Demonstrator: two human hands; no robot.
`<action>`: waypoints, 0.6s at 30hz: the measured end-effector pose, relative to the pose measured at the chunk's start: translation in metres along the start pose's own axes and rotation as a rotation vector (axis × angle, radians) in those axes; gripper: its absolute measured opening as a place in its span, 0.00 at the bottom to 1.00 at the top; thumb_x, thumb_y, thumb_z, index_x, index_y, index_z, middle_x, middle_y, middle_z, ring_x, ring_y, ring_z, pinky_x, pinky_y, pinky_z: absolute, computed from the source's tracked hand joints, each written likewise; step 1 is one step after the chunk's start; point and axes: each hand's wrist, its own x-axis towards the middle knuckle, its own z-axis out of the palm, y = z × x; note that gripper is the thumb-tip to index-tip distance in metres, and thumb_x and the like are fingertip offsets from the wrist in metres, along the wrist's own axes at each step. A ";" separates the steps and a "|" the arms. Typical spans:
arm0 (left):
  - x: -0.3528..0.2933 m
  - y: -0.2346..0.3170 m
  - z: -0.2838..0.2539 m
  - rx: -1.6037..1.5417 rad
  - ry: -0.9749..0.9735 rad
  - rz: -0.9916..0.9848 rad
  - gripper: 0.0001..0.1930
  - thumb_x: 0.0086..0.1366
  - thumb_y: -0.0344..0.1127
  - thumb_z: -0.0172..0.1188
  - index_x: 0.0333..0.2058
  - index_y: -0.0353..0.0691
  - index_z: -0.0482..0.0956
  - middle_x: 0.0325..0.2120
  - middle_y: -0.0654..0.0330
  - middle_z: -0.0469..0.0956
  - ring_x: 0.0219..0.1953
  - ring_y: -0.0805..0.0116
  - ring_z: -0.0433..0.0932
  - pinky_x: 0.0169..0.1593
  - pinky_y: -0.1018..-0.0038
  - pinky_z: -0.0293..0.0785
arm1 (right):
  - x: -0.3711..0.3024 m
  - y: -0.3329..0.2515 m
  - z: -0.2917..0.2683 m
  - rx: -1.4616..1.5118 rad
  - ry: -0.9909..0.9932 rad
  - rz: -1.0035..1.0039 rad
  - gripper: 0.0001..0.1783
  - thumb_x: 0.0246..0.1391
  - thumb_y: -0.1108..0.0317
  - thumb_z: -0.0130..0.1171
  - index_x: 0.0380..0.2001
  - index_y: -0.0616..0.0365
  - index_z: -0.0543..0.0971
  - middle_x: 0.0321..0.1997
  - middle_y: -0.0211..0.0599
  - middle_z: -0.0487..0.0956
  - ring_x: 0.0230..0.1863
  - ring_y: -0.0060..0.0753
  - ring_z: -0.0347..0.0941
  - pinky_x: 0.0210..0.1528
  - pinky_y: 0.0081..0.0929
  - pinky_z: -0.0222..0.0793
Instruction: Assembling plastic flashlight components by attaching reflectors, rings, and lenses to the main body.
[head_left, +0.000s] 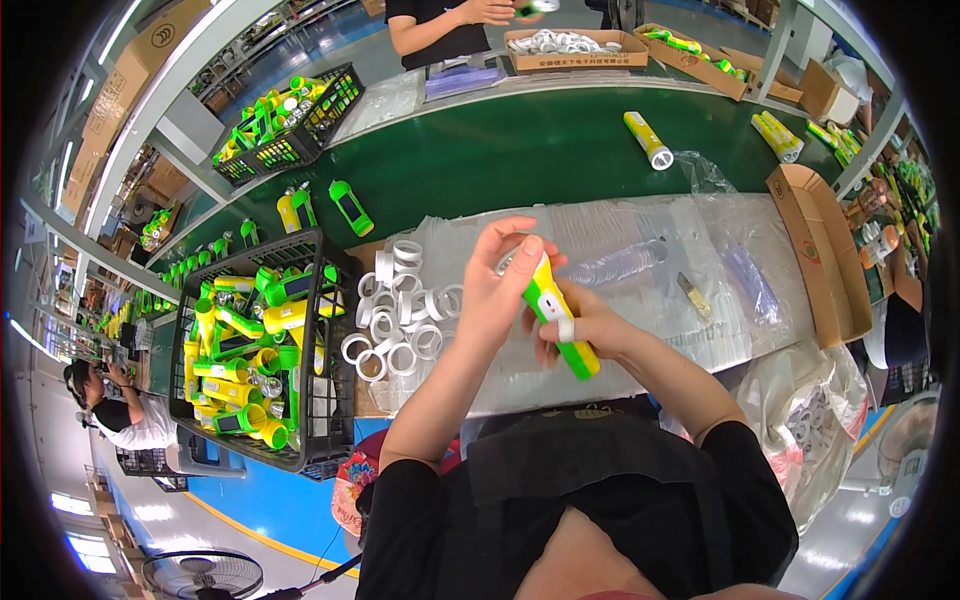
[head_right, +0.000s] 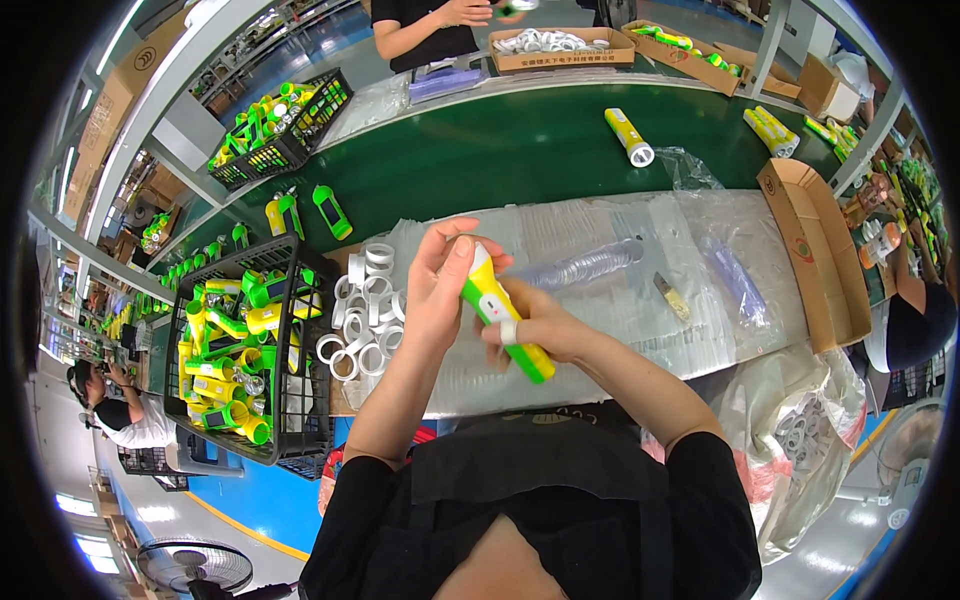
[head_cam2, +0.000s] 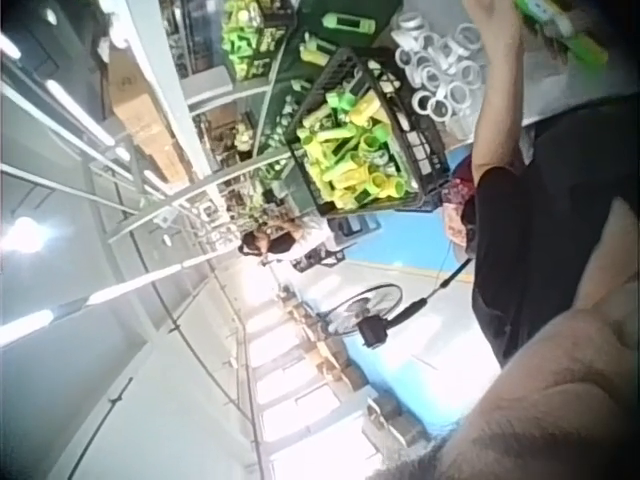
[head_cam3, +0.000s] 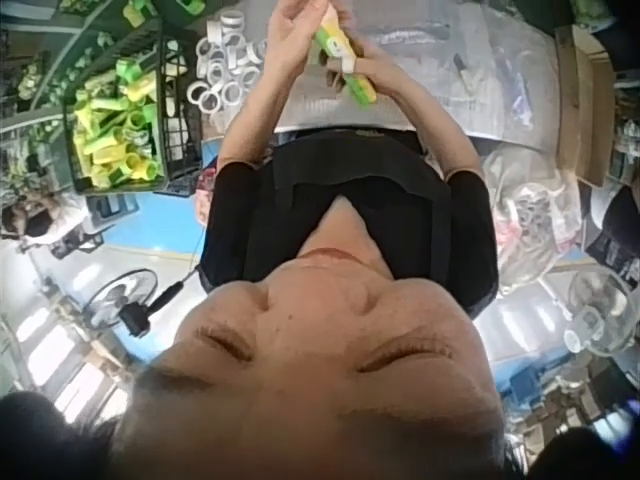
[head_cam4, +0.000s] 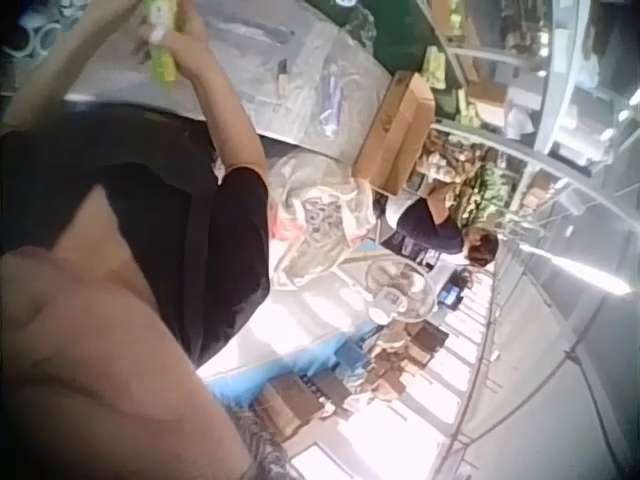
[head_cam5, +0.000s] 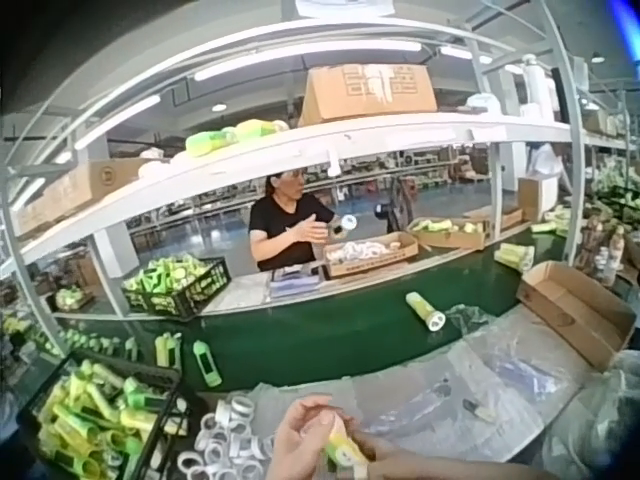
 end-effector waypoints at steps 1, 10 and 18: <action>0.005 -0.001 -0.005 0.003 0.004 0.011 0.19 0.73 0.47 0.51 0.54 0.39 0.68 0.40 0.52 0.79 0.43 0.61 0.81 0.50 0.67 0.75 | 0.005 -0.004 -0.004 -0.215 0.265 -0.155 0.22 0.54 0.62 0.63 0.45 0.63 0.70 0.38 0.38 0.76 0.36 0.33 0.78 0.39 0.33 0.76; 0.086 -0.027 -0.143 0.825 0.298 0.250 0.27 0.68 0.48 0.59 0.56 0.32 0.70 0.52 0.41 0.74 0.56 0.49 0.73 0.57 0.63 0.70 | 0.043 -0.057 -0.099 0.127 0.129 0.037 0.32 0.58 0.51 0.57 0.57 0.63 0.69 0.42 0.47 0.80 0.42 0.39 0.79 0.47 0.36 0.76; 0.134 -0.084 -0.307 1.551 0.526 -0.350 0.32 0.58 0.58 0.64 0.61 0.65 0.69 0.58 0.34 0.63 0.58 0.34 0.67 0.57 0.50 0.70 | 0.094 -0.113 -0.233 -1.450 0.646 -0.540 0.26 0.51 0.78 0.62 0.55 0.54 0.72 0.53 0.36 0.78 0.51 0.37 0.76 0.54 0.30 0.71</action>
